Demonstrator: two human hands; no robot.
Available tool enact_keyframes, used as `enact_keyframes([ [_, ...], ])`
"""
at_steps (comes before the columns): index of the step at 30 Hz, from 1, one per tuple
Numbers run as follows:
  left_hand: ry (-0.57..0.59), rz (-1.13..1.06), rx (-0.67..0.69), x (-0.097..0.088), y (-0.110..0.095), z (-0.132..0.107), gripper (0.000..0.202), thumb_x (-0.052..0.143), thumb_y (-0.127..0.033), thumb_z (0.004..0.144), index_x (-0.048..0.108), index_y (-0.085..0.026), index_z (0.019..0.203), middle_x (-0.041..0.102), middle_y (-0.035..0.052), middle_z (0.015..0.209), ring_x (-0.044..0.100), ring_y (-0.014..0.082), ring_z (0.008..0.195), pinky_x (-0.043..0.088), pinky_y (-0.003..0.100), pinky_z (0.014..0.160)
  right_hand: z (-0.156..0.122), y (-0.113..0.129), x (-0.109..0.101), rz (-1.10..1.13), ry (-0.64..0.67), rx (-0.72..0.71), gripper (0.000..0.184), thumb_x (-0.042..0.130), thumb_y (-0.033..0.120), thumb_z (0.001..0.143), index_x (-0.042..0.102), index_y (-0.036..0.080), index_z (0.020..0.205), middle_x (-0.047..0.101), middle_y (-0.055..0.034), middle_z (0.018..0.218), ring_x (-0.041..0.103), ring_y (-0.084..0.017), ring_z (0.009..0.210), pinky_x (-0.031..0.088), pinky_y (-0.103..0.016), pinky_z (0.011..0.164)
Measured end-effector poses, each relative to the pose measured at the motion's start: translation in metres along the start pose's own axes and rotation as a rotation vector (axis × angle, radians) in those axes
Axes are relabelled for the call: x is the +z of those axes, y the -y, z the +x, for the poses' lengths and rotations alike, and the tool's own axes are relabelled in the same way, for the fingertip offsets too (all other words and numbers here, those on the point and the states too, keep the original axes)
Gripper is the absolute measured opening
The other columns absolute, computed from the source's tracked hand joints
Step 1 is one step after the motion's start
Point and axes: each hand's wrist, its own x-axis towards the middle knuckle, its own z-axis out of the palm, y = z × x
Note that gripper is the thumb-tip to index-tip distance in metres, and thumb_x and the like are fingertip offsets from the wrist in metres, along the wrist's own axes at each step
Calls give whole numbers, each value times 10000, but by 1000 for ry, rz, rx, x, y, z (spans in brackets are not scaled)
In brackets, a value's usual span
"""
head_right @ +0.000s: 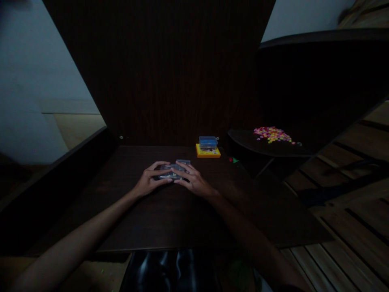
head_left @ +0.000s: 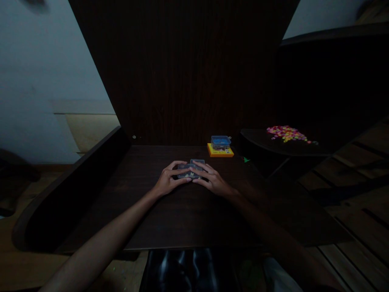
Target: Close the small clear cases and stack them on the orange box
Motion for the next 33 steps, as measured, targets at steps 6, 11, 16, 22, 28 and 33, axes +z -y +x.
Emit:
enact_keyframes([
  [6,-1,10,-1,0,-1,0,320,724,-344,815,716,-294,1131,597,78,1258,576,245,1172,473,458,1016,0,0,-1,-29,19,9,482,544,343,942,459,325,1417,398,-71,1527,416,-230,1368,383,-471,1111],
  [11,-1,5,8,0,-2,0,310,718,-335,821,718,-287,1127,593,81,1259,578,237,1170,478,449,1015,1,2,-3,-49,32,4,483,537,335,947,446,343,1421,388,-53,1536,412,-228,1374,381,-473,1114],
  [16,5,22,6,0,-3,0,314,713,-345,826,714,-289,1135,596,79,1263,586,240,1165,486,453,1010,1,1,-3,-57,23,-19,481,540,338,946,454,321,1419,391,-68,1533,415,-219,1374,383,-455,1114],
  [22,-19,83,-5,1,-1,1,396,724,-388,808,685,-274,1185,605,84,1256,586,252,1169,487,467,1012,0,0,-2,-66,7,-2,514,575,351,925,462,280,1421,420,-94,1512,428,-234,1364,382,-465,1117],
  [28,-40,88,-35,1,-2,1,583,745,-398,787,574,-251,1324,603,91,1258,591,246,1166,480,440,1023,1,5,-3,-125,-26,-28,485,557,340,933,481,277,1409,468,-101,1476,444,-240,1347,412,-484,1092],
  [33,-64,35,-85,4,0,1,752,758,-410,770,435,-252,1431,529,114,1380,540,264,1256,462,446,1049,5,6,-9,-134,-42,-36,482,533,324,944,462,316,1420,481,-69,1470,445,-252,1341,424,-512,1084],
])
